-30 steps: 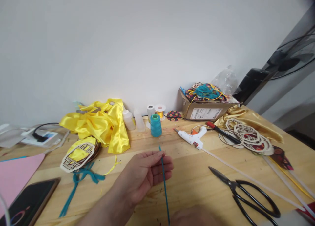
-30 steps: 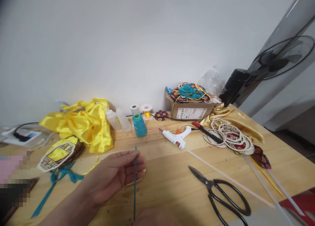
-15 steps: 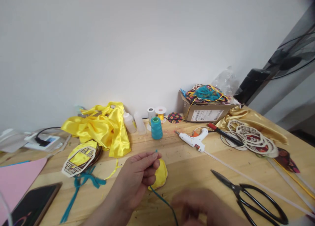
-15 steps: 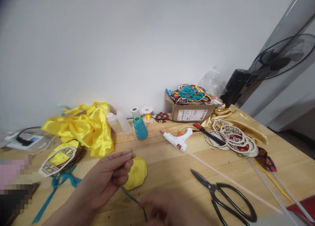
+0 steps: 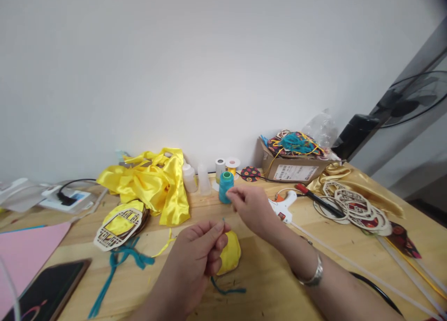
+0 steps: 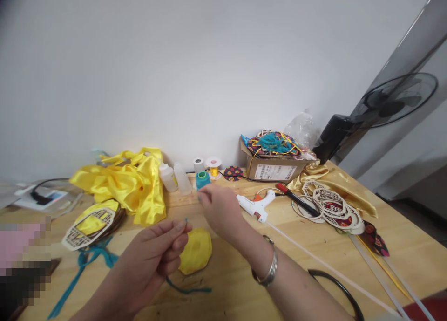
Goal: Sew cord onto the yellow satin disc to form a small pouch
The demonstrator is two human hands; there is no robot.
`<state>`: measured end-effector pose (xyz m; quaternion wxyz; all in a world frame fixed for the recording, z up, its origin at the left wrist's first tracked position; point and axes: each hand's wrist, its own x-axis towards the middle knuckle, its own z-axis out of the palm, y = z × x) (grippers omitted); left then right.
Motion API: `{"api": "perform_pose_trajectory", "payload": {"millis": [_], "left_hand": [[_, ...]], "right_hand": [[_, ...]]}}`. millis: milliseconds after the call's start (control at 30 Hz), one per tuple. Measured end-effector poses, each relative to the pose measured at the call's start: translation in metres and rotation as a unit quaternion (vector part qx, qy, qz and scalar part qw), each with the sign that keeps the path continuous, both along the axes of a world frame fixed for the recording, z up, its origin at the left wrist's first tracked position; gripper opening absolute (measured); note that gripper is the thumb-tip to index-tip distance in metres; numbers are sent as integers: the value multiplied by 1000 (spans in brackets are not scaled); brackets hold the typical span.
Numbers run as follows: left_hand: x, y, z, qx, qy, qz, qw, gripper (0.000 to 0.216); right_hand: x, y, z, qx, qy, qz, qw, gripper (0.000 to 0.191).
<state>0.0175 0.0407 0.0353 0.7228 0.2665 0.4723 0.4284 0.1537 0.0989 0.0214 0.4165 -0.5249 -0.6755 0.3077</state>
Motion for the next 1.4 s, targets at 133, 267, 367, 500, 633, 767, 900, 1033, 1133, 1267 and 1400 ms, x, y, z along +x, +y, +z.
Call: {"api": "perform_pose_trajectory", "payload": {"millis": [133,267,367,500,633,767,900,1033,1133,1267,1400], "left_hand": [[-3,3,3,4,-28,12,1000,23],[-6,5,5,7,-72,31,997,21],[-10,3,4,0,-90,42,995,18],[-16,-4,6,-16,-98,49,994,18],[-23,-14,6,-28,-80,56,995,18],[-28,-18,1,-43,-79,73,993,27],[-30,-20,-5,-81,-103,74,989,53],[-25,-24,-10,-76,-94,74,990,63],[-17,-30,-16,-62,-63,82,993,66],[-10,-37,-28,-40,-27,71,996,71],[-8,-42,-37,-26,-12,46,999,77]], "right_hand": [[3,27,18,-13,57,-25,998,22],[-1,48,41,-27,117,-37,992,17],[-5,58,59,-22,148,-43,988,14],[-6,61,89,6,181,-44,983,13],[4,57,107,90,146,-31,985,17],[27,41,89,56,-197,8,979,27],[36,-7,51,99,-390,-149,903,36],[15,-65,14,-83,-124,-3,989,26],[-7,-91,-9,-250,102,39,962,25],[-21,-94,-26,-298,235,22,925,25],[-21,-88,-29,-309,311,61,897,10]]}}
